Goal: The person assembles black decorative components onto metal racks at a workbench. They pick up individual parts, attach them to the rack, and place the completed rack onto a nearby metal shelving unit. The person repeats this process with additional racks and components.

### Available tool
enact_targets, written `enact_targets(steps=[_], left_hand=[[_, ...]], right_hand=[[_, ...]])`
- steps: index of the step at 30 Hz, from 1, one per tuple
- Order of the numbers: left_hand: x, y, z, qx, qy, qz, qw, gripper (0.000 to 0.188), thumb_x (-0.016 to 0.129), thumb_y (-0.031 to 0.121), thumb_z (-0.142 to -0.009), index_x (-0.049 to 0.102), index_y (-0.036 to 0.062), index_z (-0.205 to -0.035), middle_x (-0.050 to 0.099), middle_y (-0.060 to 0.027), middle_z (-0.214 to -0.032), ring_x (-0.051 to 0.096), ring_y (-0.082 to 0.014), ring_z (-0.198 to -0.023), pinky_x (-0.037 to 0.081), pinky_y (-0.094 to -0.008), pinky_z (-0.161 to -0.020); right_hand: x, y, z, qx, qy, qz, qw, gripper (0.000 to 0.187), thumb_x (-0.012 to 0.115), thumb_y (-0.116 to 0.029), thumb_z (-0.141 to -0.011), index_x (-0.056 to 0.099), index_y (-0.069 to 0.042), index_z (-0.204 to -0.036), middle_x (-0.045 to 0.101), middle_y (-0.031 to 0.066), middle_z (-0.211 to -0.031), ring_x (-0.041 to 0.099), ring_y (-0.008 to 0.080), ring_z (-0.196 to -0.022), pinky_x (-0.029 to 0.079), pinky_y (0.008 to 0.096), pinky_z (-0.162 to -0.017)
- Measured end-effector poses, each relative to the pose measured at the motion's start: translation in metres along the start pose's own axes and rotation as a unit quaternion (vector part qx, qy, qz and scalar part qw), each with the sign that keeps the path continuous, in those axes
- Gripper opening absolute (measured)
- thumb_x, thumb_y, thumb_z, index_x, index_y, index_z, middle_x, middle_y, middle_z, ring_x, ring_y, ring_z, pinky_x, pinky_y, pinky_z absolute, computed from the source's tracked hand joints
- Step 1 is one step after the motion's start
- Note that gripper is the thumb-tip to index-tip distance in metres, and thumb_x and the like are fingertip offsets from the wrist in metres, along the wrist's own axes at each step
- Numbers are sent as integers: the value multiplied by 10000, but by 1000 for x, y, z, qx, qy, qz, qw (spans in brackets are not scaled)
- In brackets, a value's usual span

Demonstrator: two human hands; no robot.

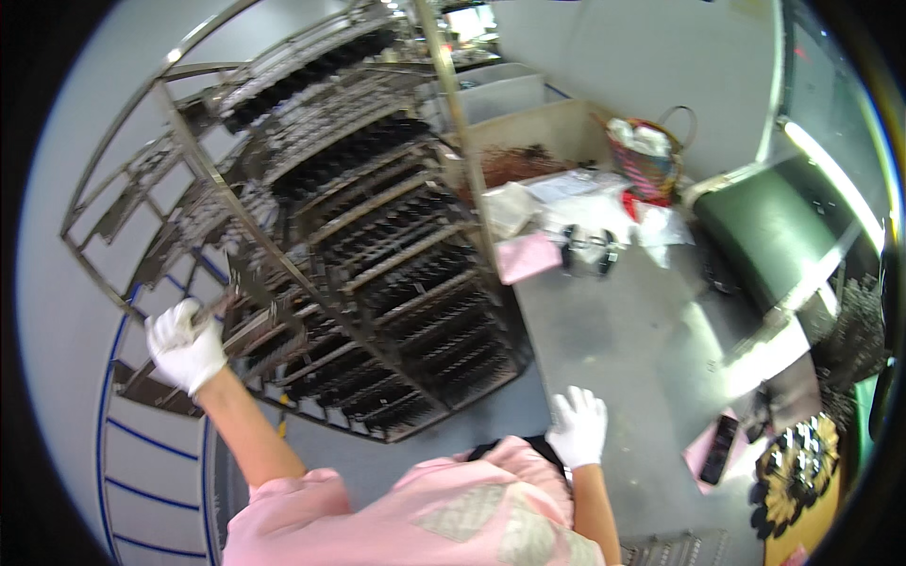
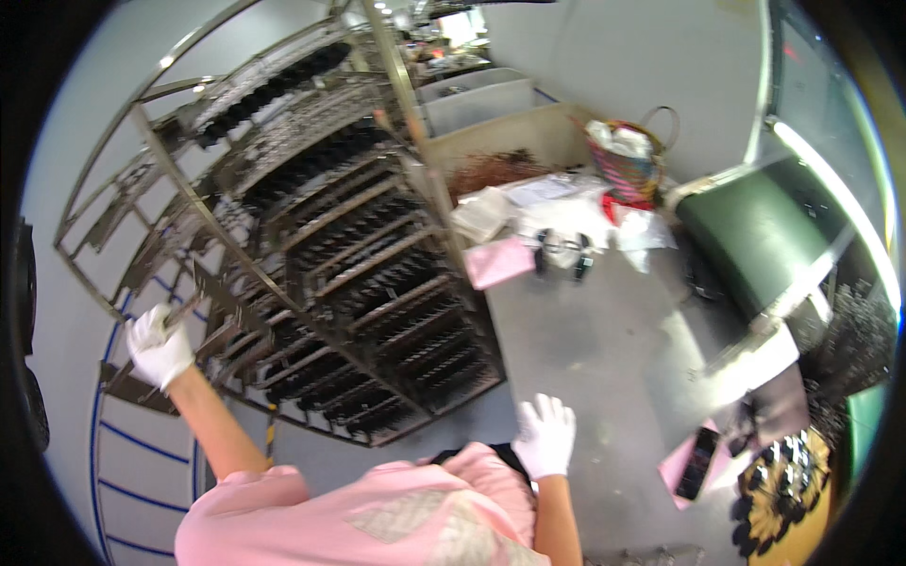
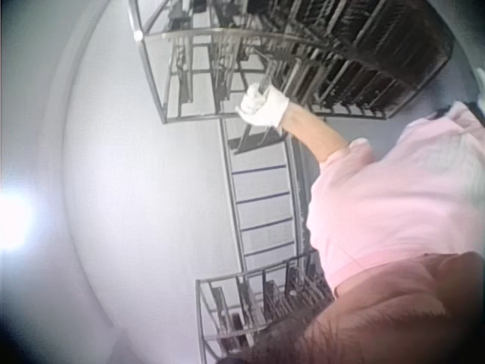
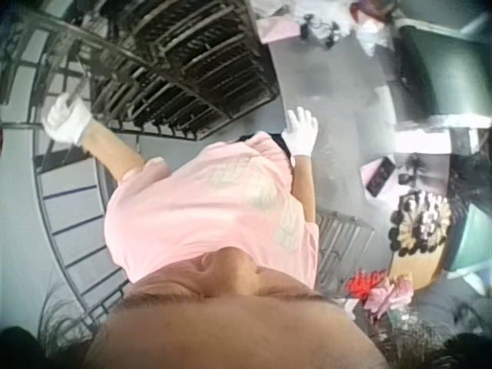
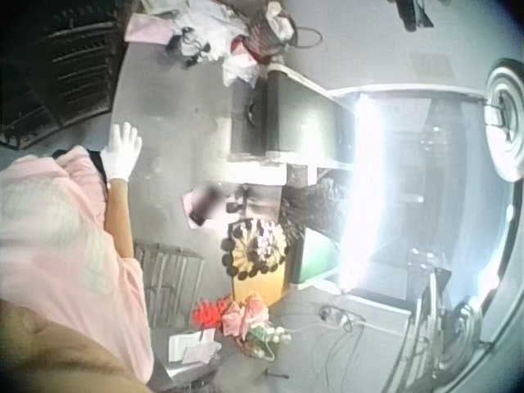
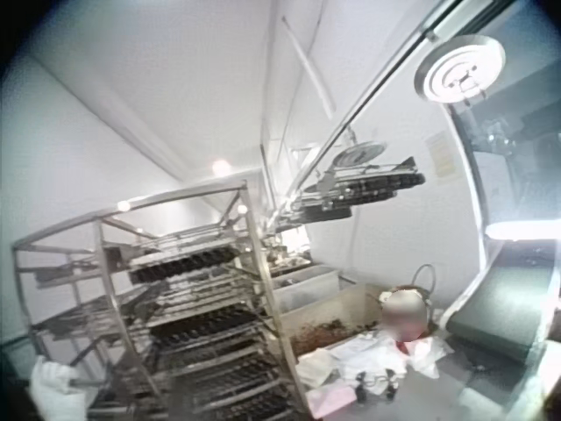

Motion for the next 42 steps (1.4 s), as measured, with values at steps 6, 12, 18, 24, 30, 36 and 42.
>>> enact_targets(steps=[6,12,18,24,30,36,42], left_hand=[[62,-147,166,-352,111,4,929,550,387,310,-1109,254,216,-583,143,64,-494,113,-95,-407,142,-278,-406],[97,-247,238,-692,-200,5,694,523,376,364,-1100,269,196,-617,180,69,-475,164,-105,-361,173,-294,-381],[54,-356,286,-478,-527,-470,522,302,699,248,-933,619,36,-734,546,-38,-523,587,-204,-485,467,-371,-493],[12,-393,345,-227,-787,-360,446,245,776,298,-800,642,115,-707,621,-131,-584,646,-387,-576,533,-463,-561],[-5,-414,391,-295,-823,-357,329,308,667,441,-850,668,134,-834,701,-167,-745,685,-393,-699,531,-516,-642],[4,-413,401,-321,-837,-301,326,335,634,447,-873,685,115,-869,708,-190,-768,686,-416,-704,533,-531,-653],[32,-430,369,-441,-726,-181,497,348,758,274,-860,693,52,-1119,714,-182,-1074,713,-311,-988,586,-382,-802]], right_hand=[[-3,7,2,-13,20,-19,1000,331,689,-124,-622,617,-132,-944,550,95,-993,542,309,-962,429,436,-777],[-6,44,29,267,23,-345,899,445,661,-167,-910,633,-66,-1343,610,158,-1396,562,290,-1323,397,411,-1149],[-103,133,50,473,437,-434,630,346,536,-59,-1017,598,-21,-1356,680,88,-1181,636,146,-1067,508,283,-964],[-183,205,-32,396,410,-282,772,360,539,-109,-1006,605,-36,-1353,729,93,-1040,663,156,-951,521,284,-870],[-128,286,-177,453,-21,-15,891,743,456,-506,-1006,182,-191,-1620,716,256,-1061,688,426,-983,522,501,-896],[-92,339,-191,524,-19,-17,851,552,462,-555,-991,620,-72,-1207,720,204,-1129,699,399,-1026,539,477,-913],[-147,241,-118,350,176,-205,897,187,711,-207,-948,734,-46,-1039,747,102,-890,712,144,-810,546,263,-762]])
Point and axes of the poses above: each hand's wrist, its own z-axis away from the middle knuckle, its own x-axis out of the palm, y = z × x, the point moved 1 cm from there along -z, towards the middle knuckle
